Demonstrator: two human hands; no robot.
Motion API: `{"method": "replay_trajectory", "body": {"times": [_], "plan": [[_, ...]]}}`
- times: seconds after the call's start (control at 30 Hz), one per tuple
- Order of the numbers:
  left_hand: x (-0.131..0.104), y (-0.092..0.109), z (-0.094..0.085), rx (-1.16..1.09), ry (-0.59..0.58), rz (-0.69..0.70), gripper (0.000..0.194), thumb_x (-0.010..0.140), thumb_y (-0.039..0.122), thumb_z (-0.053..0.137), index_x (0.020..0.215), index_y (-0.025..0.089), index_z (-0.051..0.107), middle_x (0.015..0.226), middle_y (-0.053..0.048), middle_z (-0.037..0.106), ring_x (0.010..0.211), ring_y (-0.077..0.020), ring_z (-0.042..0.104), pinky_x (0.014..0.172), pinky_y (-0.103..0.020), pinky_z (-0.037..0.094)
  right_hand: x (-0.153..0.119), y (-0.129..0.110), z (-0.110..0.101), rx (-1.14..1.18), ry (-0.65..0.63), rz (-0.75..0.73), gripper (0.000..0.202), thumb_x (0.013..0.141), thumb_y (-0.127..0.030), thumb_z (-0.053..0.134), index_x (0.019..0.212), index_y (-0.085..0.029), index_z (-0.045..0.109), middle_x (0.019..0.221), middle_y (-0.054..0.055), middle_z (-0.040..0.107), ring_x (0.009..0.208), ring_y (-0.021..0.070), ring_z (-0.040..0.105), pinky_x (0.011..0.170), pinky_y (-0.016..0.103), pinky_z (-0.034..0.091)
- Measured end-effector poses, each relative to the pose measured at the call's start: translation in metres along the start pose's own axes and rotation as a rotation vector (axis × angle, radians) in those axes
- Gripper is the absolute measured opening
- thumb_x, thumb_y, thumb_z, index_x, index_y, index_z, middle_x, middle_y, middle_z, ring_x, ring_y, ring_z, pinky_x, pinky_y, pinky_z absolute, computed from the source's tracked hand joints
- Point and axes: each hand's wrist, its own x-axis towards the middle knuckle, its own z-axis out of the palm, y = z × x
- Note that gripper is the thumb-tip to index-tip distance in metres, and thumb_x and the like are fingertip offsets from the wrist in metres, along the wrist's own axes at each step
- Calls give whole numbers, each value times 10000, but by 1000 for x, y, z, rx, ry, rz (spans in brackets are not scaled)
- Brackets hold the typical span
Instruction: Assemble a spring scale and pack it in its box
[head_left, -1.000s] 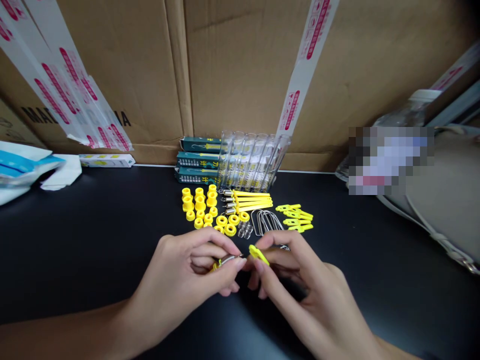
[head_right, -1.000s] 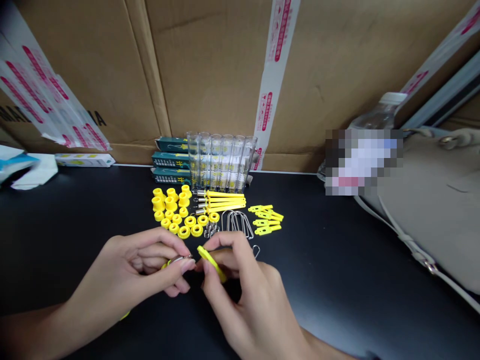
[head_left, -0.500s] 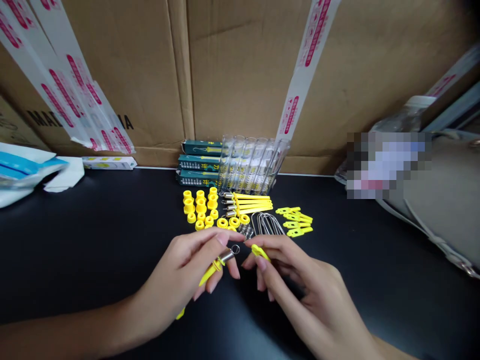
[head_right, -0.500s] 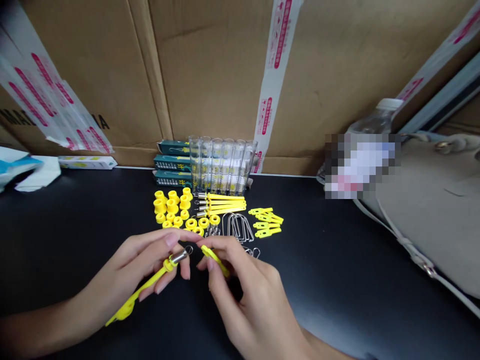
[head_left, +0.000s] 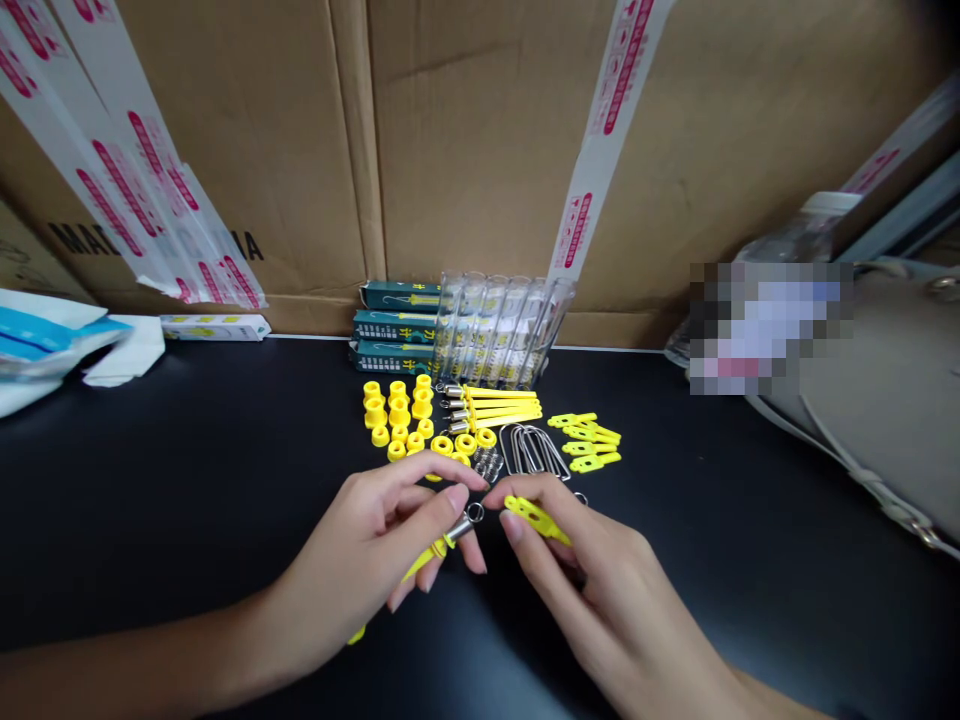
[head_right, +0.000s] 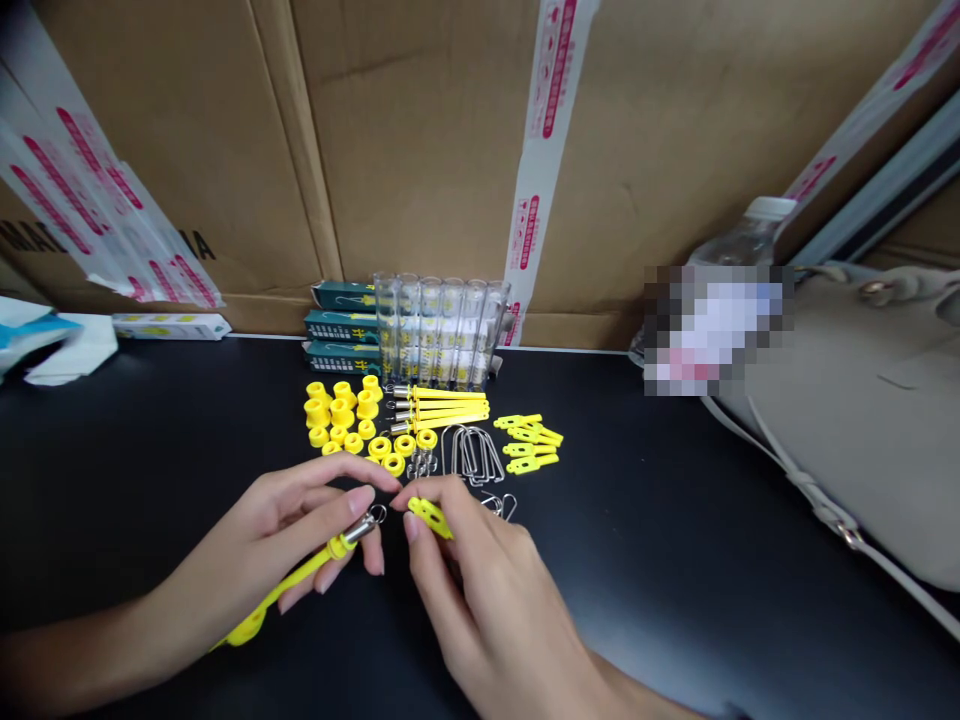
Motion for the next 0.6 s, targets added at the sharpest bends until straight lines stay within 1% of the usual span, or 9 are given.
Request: {"method": "replay_trajectory", "body": {"times": [0.13, 0.2, 0.27, 0.3, 0.37, 0.43, 0.53, 0.6], "plan": [[0, 1, 1, 77, -17, 27, 311, 954, 493, 562, 1022, 197, 629, 656, 14, 677, 440, -71, 447, 385, -150, 342, 1, -1, 1, 160, -64, 109, 216, 1035, -390, 469, 968, -241, 611, 846, -22, 684, 673, 120, 575, 600, 224, 427], [0, 3, 2, 101, -17, 65, 235, 926, 429, 615, 992, 203, 604, 666, 18, 693, 494, -84, 506, 444, -158, 396, 3, -1, 1, 240, -73, 184, 267, 1009, -445, 511, 909, -235, 643, 814, -20, 668, 640, 118, 535, 560, 229, 393], [-1, 4, 3, 131, -13, 95, 192, 879, 332, 667, 998, 212, 576, 699, 20, 722, 545, -94, 562, 504, -165, 428, 6, -1, 0, 339, -85, 264, 276, 961, -475, 582, 873, -227, 664, 774, -20, 648, 637, 117, 515, 563, 222, 389], [-2, 4, 4, 151, -13, 101, 199, 863, 299, 675, 1009, 216, 568, 712, 22, 733, 551, -96, 577, 512, -167, 425, 8, -1, -1, 391, -91, 297, 276, 936, -477, 619, 850, -220, 669, 761, -20, 642, 656, 119, 522, 584, 216, 402], [-4, 4, 5, 201, -14, 117, 162, 867, 285, 659, 987, 217, 575, 726, 21, 743, 551, -99, 591, 509, -172, 417, 10, -3, -2, 484, -100, 341, 266, 890, -461, 684, 809, -208, 672, 752, -17, 639, 708, 126, 547, 635, 204, 427], [-7, 3, 5, 277, 15, 154, 103, 884, 298, 637, 879, 210, 584, 700, 27, 725, 541, -98, 581, 502, -178, 411, 12, -3, -3, 552, -104, 362, 251, 860, -437, 727, 790, -200, 678, 761, -15, 645, 745, 129, 562, 676, 195, 441], [-10, 1, 7, 393, 91, 232, 172, 874, 275, 643, 747, 209, 547, 641, 54, 676, 515, -84, 557, 485, -167, 401, 11, -3, -3, 605, -103, 398, 235, 821, -412, 777, 790, -195, 691, 758, -23, 633, 733, 118, 539, 675, 181, 433], [-11, 0, 7, 415, 107, 271, 138, 869, 249, 647, 771, 215, 556, 641, 68, 684, 523, -82, 588, 488, -154, 414, 11, -3, -3, 614, -94, 411, 239, 800, -406, 798, 788, -192, 692, 742, -31, 611, 715, 112, 511, 650, 173, 418]]}}
